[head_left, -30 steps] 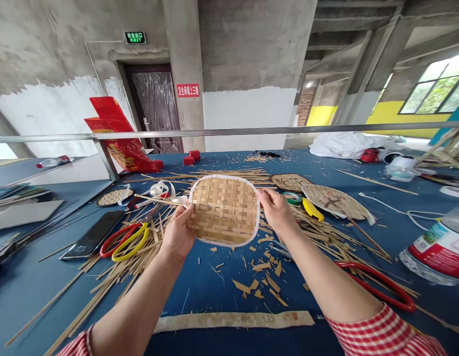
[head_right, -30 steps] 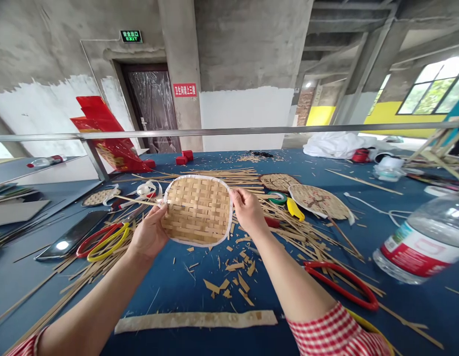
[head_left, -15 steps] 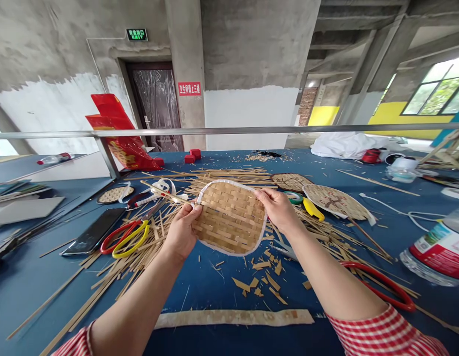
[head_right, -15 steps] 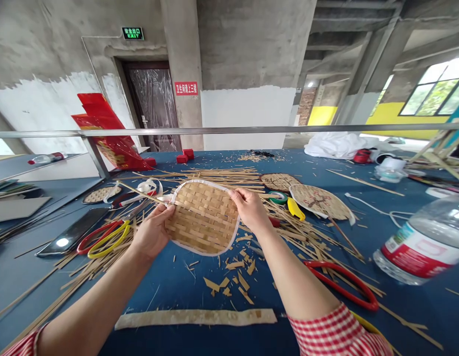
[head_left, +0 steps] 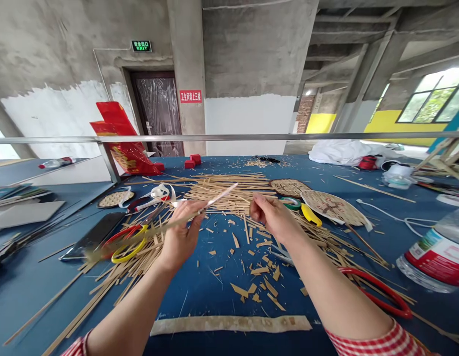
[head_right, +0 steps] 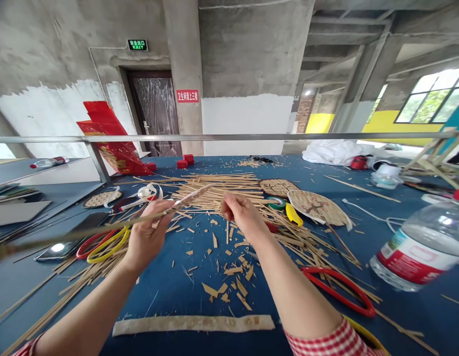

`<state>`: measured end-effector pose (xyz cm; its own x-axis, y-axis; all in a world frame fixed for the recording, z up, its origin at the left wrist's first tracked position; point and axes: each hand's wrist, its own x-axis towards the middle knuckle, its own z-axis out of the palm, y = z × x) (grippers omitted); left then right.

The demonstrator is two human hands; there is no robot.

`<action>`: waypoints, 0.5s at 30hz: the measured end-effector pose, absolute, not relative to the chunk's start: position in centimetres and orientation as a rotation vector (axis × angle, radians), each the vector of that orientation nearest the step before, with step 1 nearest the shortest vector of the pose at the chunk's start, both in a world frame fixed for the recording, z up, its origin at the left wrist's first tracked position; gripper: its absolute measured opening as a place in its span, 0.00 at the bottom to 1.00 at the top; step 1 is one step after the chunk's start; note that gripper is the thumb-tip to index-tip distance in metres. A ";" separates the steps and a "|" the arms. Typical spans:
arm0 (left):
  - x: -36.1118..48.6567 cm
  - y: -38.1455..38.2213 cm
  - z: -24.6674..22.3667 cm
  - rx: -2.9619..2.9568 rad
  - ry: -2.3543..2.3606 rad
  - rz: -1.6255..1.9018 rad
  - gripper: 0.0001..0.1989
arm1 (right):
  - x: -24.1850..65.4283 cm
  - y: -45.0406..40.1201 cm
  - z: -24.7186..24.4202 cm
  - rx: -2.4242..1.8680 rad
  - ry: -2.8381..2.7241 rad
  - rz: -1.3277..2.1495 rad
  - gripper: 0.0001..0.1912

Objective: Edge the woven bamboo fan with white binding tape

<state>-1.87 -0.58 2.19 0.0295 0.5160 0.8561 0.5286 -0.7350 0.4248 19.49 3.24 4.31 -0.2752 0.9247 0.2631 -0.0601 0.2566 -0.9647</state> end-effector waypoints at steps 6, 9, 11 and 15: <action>-1.3 -0.9 2.4 -2.318 -0.888 -1.265 0.16 | 18.1 2.1 4.3 -0.755 -1.464 1.514 0.20; -1.1 -0.8 2.2 -2.319 -0.861 -1.155 0.17 | 17.8 2.6 3.7 -0.825 -1.363 1.560 0.18; -1.1 -0.7 2.0 -2.312 -0.843 -1.124 0.18 | 17.7 2.8 3.4 -0.847 -1.317 1.559 0.16; -0.9 -0.6 1.9 -2.254 -0.876 -1.108 0.19 | 17.4 3.0 3.1 -0.839 -1.293 1.464 0.11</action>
<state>-0.90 -0.58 1.90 0.4683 0.3330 0.8184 0.7194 -0.6815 -0.1343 17.45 2.98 3.07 -0.2893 0.9518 0.1017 -0.2186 0.0378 -0.9751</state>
